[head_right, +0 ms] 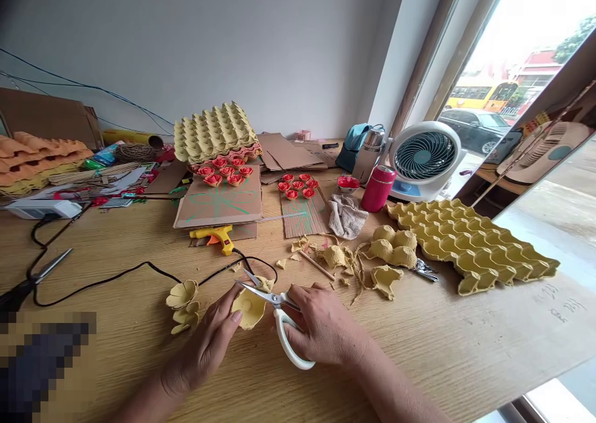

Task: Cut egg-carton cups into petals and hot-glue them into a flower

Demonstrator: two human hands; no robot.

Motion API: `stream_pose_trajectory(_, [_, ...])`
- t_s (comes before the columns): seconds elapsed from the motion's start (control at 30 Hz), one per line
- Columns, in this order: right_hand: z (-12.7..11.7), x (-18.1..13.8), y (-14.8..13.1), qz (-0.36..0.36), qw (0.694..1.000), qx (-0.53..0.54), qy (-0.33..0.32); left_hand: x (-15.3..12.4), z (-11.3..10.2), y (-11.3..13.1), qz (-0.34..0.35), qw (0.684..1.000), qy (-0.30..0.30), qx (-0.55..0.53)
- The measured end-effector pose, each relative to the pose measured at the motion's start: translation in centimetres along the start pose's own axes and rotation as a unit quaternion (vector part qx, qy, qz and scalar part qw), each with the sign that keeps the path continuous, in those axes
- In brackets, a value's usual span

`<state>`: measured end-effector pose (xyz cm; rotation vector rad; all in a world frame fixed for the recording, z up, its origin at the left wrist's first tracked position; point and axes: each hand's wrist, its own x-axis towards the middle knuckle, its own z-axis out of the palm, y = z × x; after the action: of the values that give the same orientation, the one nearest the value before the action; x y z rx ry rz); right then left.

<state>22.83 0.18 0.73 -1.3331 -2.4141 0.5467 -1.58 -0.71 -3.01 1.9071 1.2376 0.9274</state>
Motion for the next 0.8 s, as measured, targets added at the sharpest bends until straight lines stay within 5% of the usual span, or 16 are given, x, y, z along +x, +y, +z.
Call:
stream_pose_trajectory(0.17, [-0.1,-0.1,-0.4,0.002,1.0,0.0,-0.003,0.1,-0.3,0.6,0.027,0.999,-0.014,0.044])
stream_pose_trajectory(0.47, [-0.4,-0.1,-0.6,0.02,1.0,0.009,-0.021,0.2,0.1,0.4,-0.148,0.98,0.008,-0.132])
stream_pose_trajectory(0.8, [-0.7,-0.4,-0.1,0.021,0.999,-0.004,-0.031,0.9,-0.1,2.1,-0.213,0.954,0.002,-0.211])
